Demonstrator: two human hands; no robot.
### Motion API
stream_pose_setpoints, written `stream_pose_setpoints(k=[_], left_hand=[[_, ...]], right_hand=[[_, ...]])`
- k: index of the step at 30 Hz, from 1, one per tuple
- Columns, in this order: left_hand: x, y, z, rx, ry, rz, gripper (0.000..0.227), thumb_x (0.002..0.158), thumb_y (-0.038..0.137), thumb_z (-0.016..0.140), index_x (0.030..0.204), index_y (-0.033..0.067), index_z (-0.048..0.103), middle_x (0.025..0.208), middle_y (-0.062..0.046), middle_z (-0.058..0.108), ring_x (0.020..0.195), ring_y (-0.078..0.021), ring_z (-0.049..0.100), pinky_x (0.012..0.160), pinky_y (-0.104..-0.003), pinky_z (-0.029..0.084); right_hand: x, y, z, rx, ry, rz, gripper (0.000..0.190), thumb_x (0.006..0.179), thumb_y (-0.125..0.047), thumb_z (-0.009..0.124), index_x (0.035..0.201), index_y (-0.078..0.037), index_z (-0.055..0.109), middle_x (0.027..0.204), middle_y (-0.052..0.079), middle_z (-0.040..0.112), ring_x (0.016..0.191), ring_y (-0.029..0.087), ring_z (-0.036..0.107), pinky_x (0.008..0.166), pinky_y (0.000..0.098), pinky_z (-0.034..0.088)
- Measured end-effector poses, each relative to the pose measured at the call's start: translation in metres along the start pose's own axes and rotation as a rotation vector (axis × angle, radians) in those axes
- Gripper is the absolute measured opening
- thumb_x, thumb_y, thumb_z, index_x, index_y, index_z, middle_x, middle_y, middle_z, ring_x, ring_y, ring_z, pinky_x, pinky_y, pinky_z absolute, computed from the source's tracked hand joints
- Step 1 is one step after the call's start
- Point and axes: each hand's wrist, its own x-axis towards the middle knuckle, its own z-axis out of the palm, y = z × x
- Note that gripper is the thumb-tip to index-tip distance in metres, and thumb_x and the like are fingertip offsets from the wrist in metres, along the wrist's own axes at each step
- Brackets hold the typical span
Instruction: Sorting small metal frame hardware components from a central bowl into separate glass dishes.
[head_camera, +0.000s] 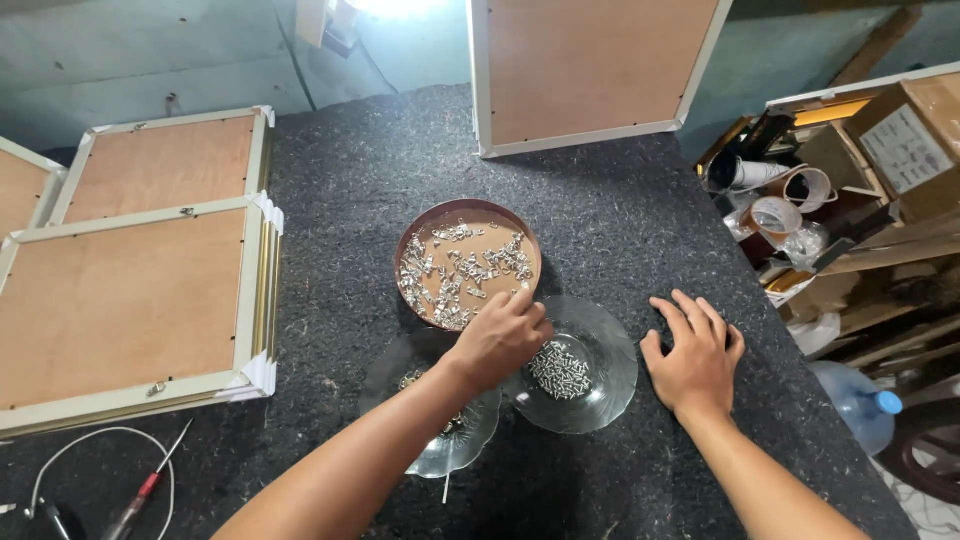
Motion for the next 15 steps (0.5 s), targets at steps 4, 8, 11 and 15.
stream_pose_setpoints(k=[4,8,11,15], left_hand=[[-0.002,-0.022,0.010,-0.020,0.063,-0.106,0.006,0.065,0.011,0.062,0.066,0.0154,0.057,0.066,-0.004,0.053,0.073,-0.0224,0.049,0.057,-0.033,0.039],[-0.008,-0.052,-0.009,-0.115,0.083,-0.475,0.008,0.070,0.026,0.066,0.071,0.0224,0.059,0.064,0.001,0.052,0.070,-0.0215,0.052,0.058,-0.030,0.042],[-0.009,-0.061,-0.021,-0.277,0.110,-0.679,0.004,0.074,0.027,0.065,0.075,0.0257,0.062,0.065,0.004,0.055,0.070,-0.0197,0.054,0.061,-0.028,0.046],[-0.001,-0.054,-0.022,-0.400,0.195,-0.681,0.004,0.075,0.023,0.065,0.078,0.0253,0.065,0.065,0.002,0.059,0.066,-0.0212,0.057,0.062,-0.030,0.047]], right_hand=[[0.000,0.004,0.004,0.008,0.010,-0.001,0.040,0.078,-0.031,0.047,0.118,-0.028,0.053,0.129,-0.001,0.047,0.125,0.021,0.037,0.100,0.0511,0.022],[-0.001,0.005,0.008,-0.031,0.023,-0.002,0.040,0.078,-0.033,0.047,0.118,-0.031,0.053,0.131,-0.005,0.047,0.124,0.019,0.038,0.099,0.0497,0.024],[0.000,0.005,0.009,-0.042,0.022,0.002,0.039,0.079,-0.033,0.047,0.117,-0.032,0.053,0.131,-0.006,0.047,0.124,0.018,0.038,0.099,0.0493,0.024],[-0.001,0.006,0.010,-0.051,0.032,-0.001,0.040,0.078,-0.033,0.047,0.118,-0.032,0.053,0.132,-0.006,0.047,0.124,0.018,0.038,0.099,0.0487,0.025]])
